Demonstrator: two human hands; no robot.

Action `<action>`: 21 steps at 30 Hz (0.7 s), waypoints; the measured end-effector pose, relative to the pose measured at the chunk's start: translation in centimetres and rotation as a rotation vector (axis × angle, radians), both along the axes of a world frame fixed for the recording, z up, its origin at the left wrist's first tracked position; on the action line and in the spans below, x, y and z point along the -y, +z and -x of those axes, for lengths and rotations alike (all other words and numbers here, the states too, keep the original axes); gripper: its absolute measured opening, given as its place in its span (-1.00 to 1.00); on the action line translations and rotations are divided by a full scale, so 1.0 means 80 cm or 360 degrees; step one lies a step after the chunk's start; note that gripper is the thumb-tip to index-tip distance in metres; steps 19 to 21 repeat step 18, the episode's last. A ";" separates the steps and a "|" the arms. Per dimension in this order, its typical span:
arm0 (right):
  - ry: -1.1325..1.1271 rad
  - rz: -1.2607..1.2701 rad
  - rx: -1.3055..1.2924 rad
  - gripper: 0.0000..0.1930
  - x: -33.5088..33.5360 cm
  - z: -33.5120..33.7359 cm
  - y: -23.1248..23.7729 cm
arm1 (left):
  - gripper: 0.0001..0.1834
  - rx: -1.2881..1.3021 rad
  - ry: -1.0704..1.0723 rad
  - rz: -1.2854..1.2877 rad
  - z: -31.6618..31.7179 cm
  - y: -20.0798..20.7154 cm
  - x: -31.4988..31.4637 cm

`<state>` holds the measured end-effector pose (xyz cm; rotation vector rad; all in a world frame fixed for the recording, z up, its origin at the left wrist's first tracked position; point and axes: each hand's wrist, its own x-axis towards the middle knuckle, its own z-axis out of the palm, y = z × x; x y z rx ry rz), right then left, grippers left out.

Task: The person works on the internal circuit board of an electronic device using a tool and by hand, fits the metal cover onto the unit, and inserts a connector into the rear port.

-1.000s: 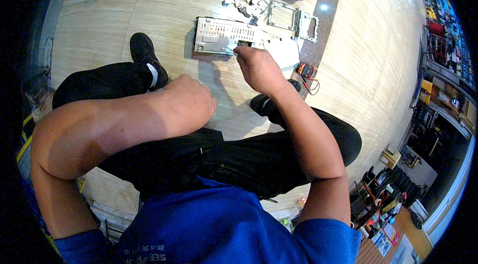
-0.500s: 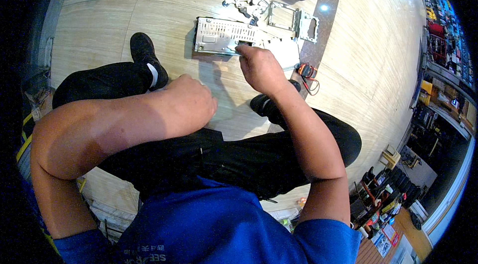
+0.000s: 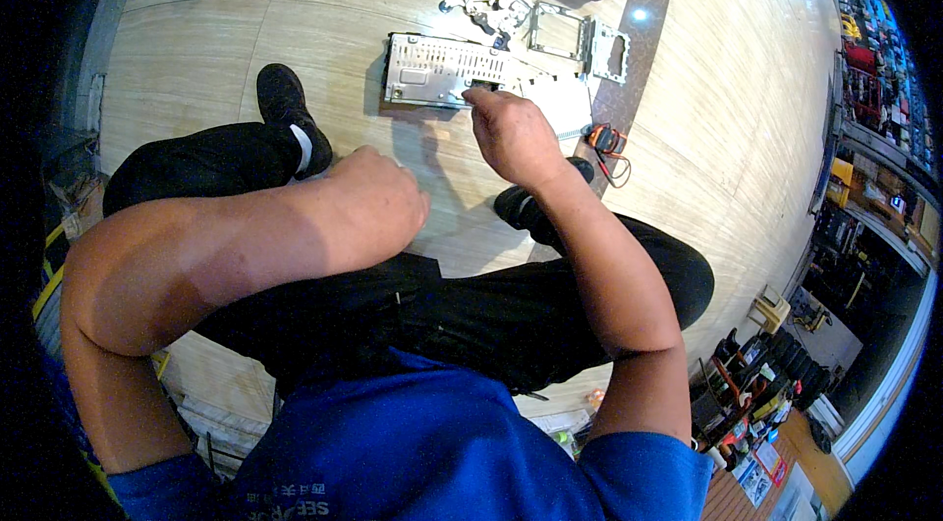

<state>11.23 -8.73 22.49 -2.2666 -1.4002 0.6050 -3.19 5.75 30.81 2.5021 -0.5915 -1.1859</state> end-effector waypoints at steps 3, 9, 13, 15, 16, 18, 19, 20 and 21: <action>-0.0016 0.0059 -0.0038 -0.83 -0.001 0.001 0.001 | -0.76 -0.0013 -0.0001 -0.0006 -0.001 -0.002 0.001; 0.0007 0.0491 0.0203 -0.82 -0.007 0.001 0.010 | -0.74 0.0018 -0.0007 -0.0004 0.000 -0.004 0.002; -0.0071 0.0219 0.0006 -0.83 -0.002 0.002 0.004 | -0.75 -0.0008 -0.0041 -0.0042 0.000 -0.002 0.002; -0.0042 0.0137 -0.0067 -0.82 -0.001 0.001 0.002 | -0.75 0.0012 -0.0020 -0.0025 0.001 -0.001 0.001; 0.0007 0.0112 -0.0105 -0.80 0.000 -0.001 0.001 | -0.75 0.0035 -0.0001 -0.0006 0.001 -0.002 0.001; 0.0058 0.0114 -0.0161 -0.71 0.002 -0.002 0.000 | -0.75 0.0030 -0.0018 -0.0002 0.001 -0.003 0.001; 0.0058 0.0114 -0.0161 -0.71 0.002 -0.002 0.000 | -0.75 0.0030 -0.0018 -0.0002 0.001 -0.003 0.001; 0.0058 0.0114 -0.0161 -0.71 0.002 -0.002 0.000 | -0.75 0.0030 -0.0018 -0.0002 0.001 -0.003 0.001; 0.0058 0.0114 -0.0161 -0.71 0.002 -0.002 0.000 | -0.75 0.0030 -0.0018 -0.0002 0.001 -0.003 0.001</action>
